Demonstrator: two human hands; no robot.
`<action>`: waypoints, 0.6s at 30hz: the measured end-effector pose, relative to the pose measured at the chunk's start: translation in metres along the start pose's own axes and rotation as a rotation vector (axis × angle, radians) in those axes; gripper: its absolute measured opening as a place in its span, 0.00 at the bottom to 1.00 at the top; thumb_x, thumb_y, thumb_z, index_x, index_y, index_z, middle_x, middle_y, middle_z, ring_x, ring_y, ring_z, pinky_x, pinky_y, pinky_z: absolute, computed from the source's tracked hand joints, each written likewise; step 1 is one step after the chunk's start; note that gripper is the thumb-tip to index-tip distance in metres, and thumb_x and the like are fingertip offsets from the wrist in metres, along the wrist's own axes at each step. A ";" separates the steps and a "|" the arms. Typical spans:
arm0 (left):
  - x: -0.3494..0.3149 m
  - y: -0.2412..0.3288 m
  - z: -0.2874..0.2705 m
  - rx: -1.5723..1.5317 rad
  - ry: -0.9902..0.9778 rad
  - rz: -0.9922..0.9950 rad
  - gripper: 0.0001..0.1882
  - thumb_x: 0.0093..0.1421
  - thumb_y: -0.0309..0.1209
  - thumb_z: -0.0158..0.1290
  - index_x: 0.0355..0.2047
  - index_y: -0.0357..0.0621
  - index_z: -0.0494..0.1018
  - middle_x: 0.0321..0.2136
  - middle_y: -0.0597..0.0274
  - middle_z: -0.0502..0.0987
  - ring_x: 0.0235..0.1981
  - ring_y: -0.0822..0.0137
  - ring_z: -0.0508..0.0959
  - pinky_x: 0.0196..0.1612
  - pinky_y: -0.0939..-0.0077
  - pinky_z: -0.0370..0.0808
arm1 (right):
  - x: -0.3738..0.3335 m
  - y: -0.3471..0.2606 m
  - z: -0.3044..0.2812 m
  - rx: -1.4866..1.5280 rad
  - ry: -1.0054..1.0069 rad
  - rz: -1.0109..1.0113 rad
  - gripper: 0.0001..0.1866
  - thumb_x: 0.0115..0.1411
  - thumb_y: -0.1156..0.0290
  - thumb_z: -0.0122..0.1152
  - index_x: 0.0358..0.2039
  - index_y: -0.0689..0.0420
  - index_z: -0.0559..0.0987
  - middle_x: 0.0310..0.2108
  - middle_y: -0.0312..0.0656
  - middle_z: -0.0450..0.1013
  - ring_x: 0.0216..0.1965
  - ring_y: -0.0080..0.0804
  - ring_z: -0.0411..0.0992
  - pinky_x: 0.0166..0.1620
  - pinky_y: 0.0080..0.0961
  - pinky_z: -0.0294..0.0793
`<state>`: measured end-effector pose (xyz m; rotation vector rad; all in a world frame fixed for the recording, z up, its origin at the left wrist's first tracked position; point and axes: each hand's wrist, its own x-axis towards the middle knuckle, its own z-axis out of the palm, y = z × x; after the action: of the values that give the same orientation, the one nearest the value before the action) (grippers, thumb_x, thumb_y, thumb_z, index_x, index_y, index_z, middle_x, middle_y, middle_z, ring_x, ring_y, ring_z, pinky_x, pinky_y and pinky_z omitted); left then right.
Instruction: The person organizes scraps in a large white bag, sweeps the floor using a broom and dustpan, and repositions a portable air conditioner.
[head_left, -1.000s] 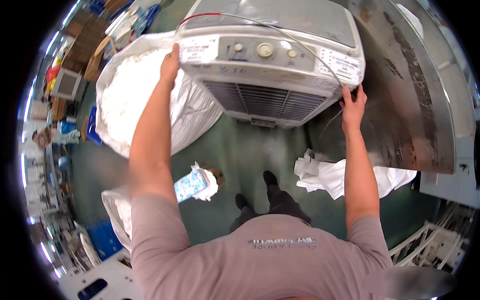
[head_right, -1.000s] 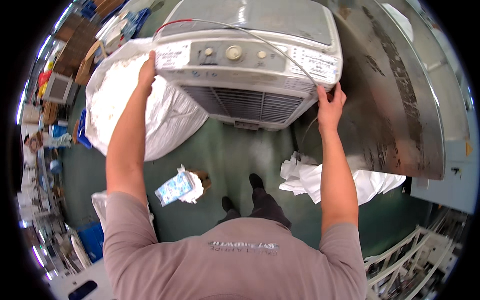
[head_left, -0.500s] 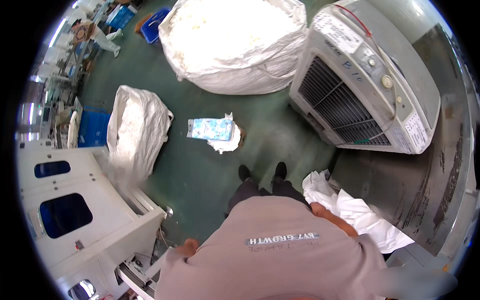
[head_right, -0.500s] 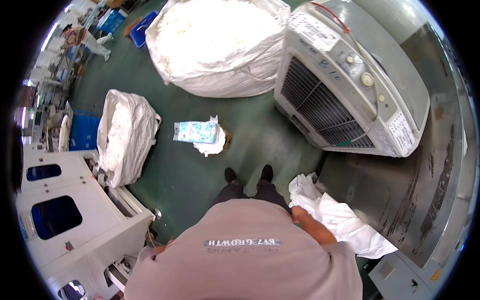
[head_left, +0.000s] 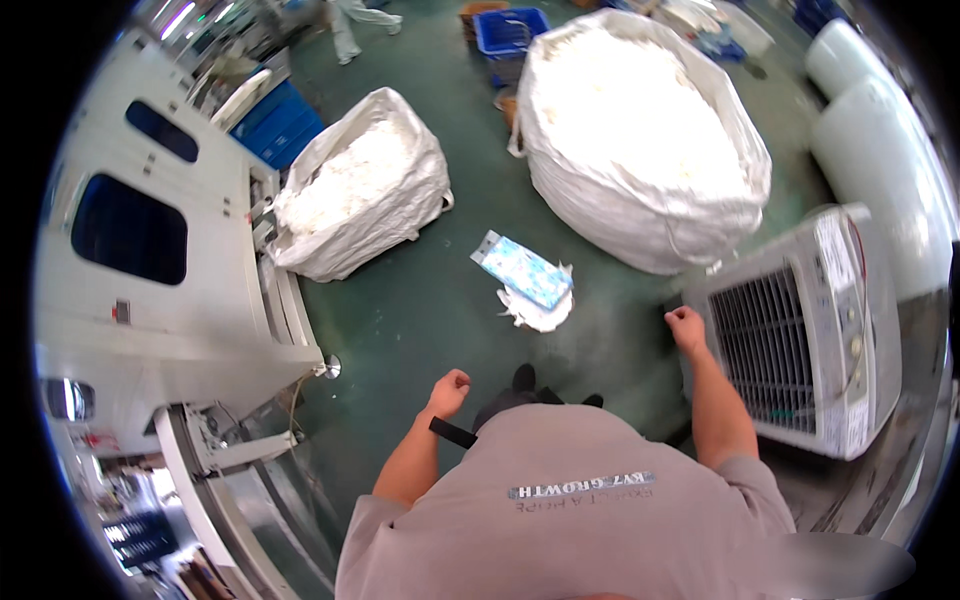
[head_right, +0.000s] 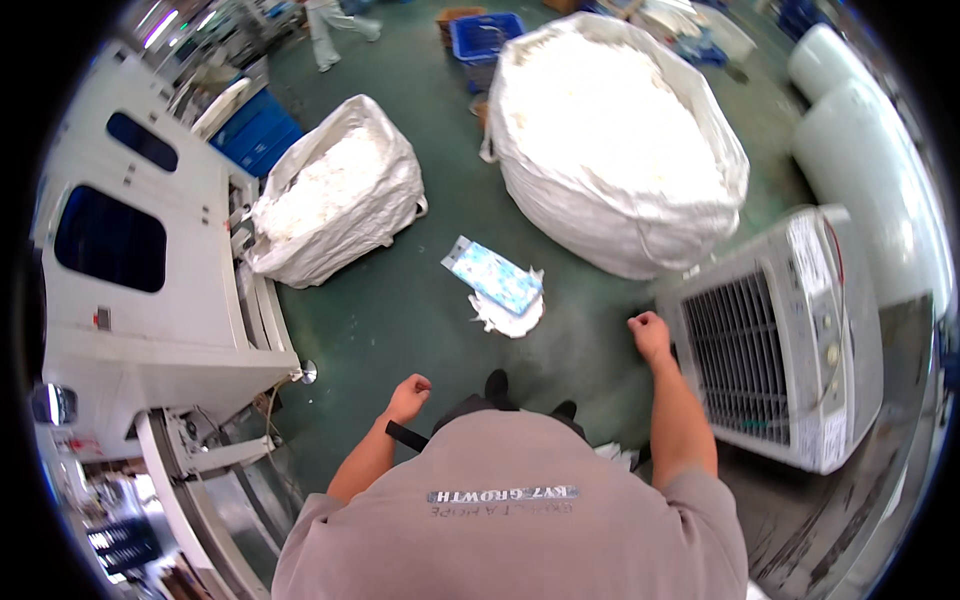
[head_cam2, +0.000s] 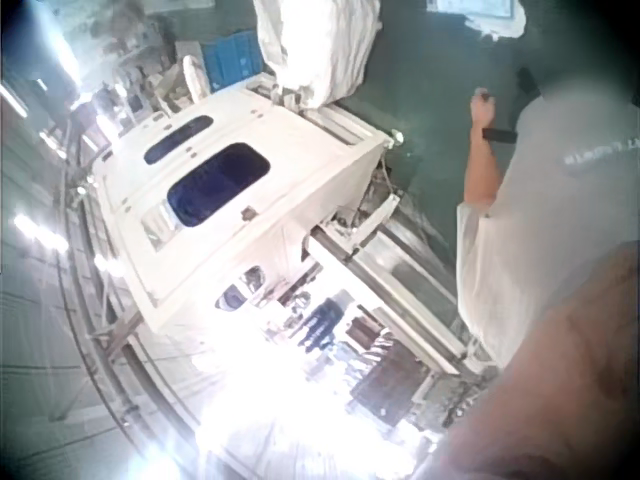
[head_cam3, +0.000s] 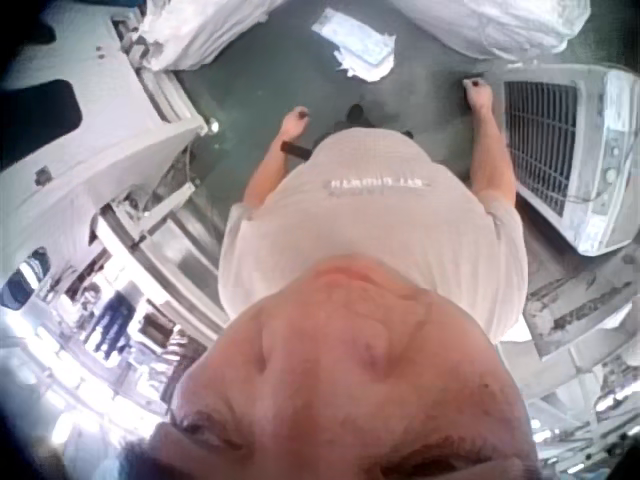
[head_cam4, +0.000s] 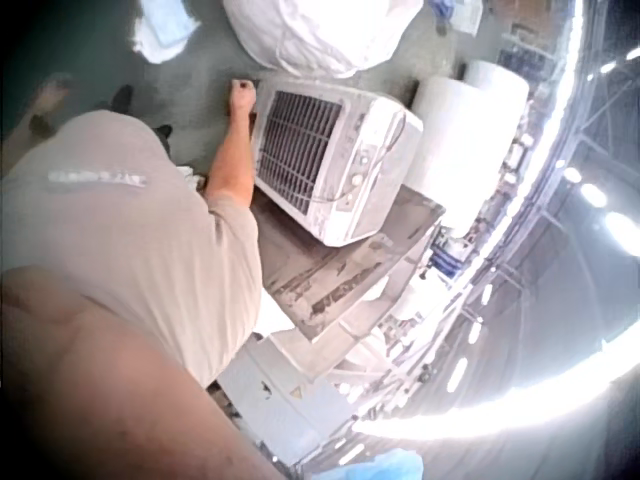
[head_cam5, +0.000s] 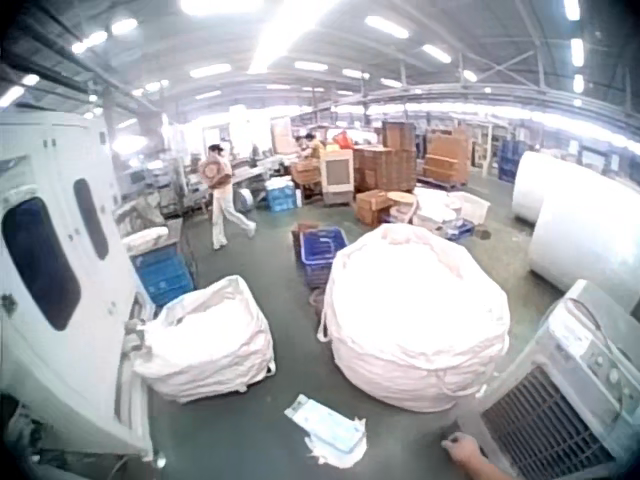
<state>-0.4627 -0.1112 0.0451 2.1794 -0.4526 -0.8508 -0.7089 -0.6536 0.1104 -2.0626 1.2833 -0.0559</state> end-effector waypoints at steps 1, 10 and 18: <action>0.010 -0.004 -0.002 0.023 -0.030 -0.017 0.08 0.57 0.31 0.54 0.35 0.42 0.77 0.33 0.55 0.81 0.39 0.59 0.81 0.44 0.64 0.76 | 0.003 -0.024 0.012 0.047 -0.032 -0.018 0.15 0.56 0.60 0.66 0.35 0.61 0.81 0.34 0.50 0.80 0.39 0.46 0.78 0.45 0.38 0.76; 0.021 -0.077 -0.043 0.079 0.030 -0.221 0.15 0.58 0.42 0.52 0.37 0.47 0.81 0.39 0.50 0.82 0.43 0.50 0.81 0.48 0.59 0.77 | -0.050 -0.060 0.131 -0.330 -0.507 -0.399 0.18 0.53 0.55 0.66 0.37 0.56 0.84 0.38 0.48 0.80 0.42 0.44 0.78 0.47 0.37 0.77; -0.092 -0.177 -0.046 0.433 -0.119 -0.520 0.18 0.58 0.44 0.53 0.36 0.45 0.83 0.39 0.52 0.83 0.42 0.52 0.82 0.47 0.57 0.77 | -0.038 0.008 0.143 -0.397 -0.850 -0.234 0.26 0.53 0.47 0.65 0.43 0.54 0.84 0.46 0.47 0.79 0.48 0.46 0.76 0.54 0.35 0.74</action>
<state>-0.4873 0.0803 -0.0239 2.7146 -0.1244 -1.2568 -0.6803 -0.5495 0.0095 -2.1578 0.5432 0.9333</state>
